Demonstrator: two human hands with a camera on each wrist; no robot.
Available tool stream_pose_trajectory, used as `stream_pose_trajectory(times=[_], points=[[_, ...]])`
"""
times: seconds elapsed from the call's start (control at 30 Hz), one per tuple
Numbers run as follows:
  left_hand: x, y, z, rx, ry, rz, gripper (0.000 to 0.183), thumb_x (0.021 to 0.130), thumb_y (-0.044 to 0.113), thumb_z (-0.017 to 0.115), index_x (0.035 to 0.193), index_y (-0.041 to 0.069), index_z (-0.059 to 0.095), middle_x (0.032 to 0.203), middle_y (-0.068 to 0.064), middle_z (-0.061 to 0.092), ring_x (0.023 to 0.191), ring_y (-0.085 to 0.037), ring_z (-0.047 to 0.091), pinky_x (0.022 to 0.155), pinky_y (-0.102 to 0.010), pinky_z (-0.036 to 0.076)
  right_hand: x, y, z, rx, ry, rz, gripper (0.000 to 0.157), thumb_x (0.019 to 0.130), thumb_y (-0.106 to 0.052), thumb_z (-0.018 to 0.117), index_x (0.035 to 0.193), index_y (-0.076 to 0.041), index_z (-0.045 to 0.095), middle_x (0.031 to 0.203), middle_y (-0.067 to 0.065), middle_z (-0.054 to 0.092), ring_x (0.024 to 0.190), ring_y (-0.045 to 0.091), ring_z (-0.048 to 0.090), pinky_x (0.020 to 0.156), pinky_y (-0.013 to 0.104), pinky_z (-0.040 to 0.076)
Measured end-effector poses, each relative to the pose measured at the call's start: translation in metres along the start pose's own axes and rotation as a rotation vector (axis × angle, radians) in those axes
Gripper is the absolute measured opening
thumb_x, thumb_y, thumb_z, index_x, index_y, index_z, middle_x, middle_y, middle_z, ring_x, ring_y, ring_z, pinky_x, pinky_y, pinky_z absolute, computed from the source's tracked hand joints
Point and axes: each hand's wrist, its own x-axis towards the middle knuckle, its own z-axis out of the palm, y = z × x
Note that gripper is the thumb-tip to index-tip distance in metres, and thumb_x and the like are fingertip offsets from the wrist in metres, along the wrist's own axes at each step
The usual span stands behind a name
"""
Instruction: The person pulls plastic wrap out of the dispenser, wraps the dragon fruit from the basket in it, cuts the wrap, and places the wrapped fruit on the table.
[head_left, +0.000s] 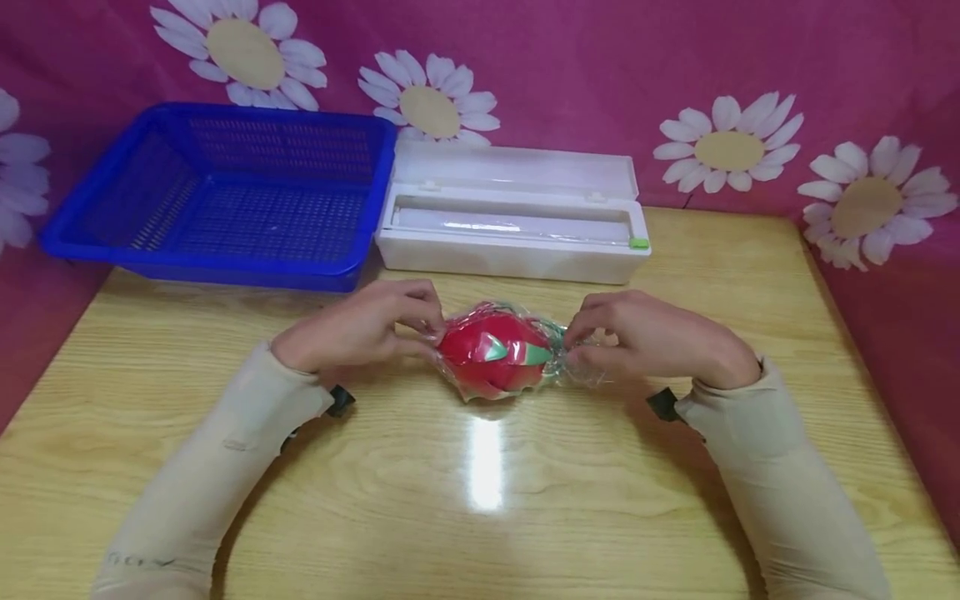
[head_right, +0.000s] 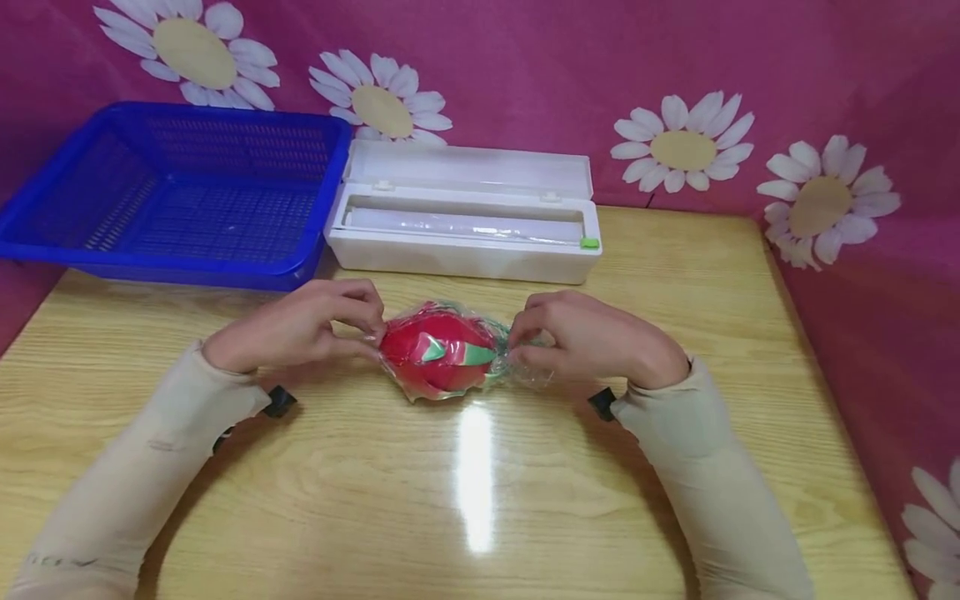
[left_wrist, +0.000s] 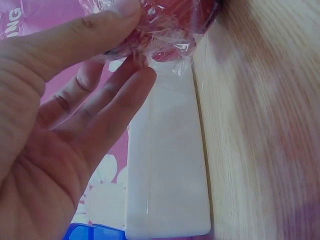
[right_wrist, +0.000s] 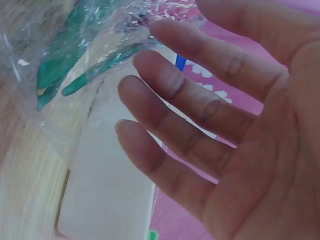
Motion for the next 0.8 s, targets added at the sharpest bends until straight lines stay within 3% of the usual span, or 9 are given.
stream_pose_trajectory(times=[0.17,0.27,0.47,0.63,0.8], points=[[0.0,0.0,-0.001,0.023,0.015,-0.01,0.015,0.084,0.013,0.085,0.098,0.016,0.079,0.104,0.002,0.068,0.101,-0.013,0.07,0.089,-0.026,0.062,0.003,0.003,0.001,-0.018,0.051,0.037,0.024,0.09,-0.026,0.08,0.112,-0.017,0.075,0.111,-0.003,0.07,0.092,0.013,0.063,0.081,0.036,0.058],[0.0,-0.001,-0.001,0.041,0.01,-0.028,0.015,0.086,0.013,0.084,0.099,0.016,0.078,0.103,0.003,0.068,0.097,-0.012,0.067,0.086,-0.027,0.061,0.004,0.005,0.003,-0.006,0.075,0.074,0.044,0.087,-0.035,0.084,0.12,-0.012,0.067,0.118,0.003,0.066,0.098,0.02,0.061,0.086,0.038,0.055],[0.0,-0.002,0.001,0.043,0.006,-0.04,0.014,0.088,0.016,0.082,0.099,0.017,0.074,0.096,0.006,0.07,0.09,-0.009,0.066,0.082,-0.03,0.061,0.006,0.01,0.008,0.045,0.107,0.124,0.086,0.079,-0.056,0.085,0.144,-0.013,0.049,0.143,0.009,0.053,0.126,0.028,0.053,0.108,0.051,0.051],[0.002,-0.002,0.002,0.001,-0.001,-0.041,0.015,0.088,0.012,0.082,0.096,0.018,0.071,0.093,0.008,0.072,0.093,-0.008,0.069,0.086,-0.027,0.062,0.008,0.015,0.011,0.123,0.042,0.14,0.103,0.078,-0.057,0.084,0.157,-0.012,0.036,0.156,0.013,0.045,0.14,0.035,0.049,0.112,0.056,0.049],[0.003,-0.001,0.002,0.008,-0.037,-0.035,0.017,0.09,0.008,0.078,0.091,0.019,0.065,0.088,0.009,0.066,0.092,-0.008,0.066,0.087,-0.029,0.059,0.009,0.018,0.013,0.177,-0.042,0.157,0.106,0.08,-0.054,0.084,0.16,-0.008,0.03,0.156,0.017,0.048,0.141,0.038,0.054,0.113,0.055,0.049]])
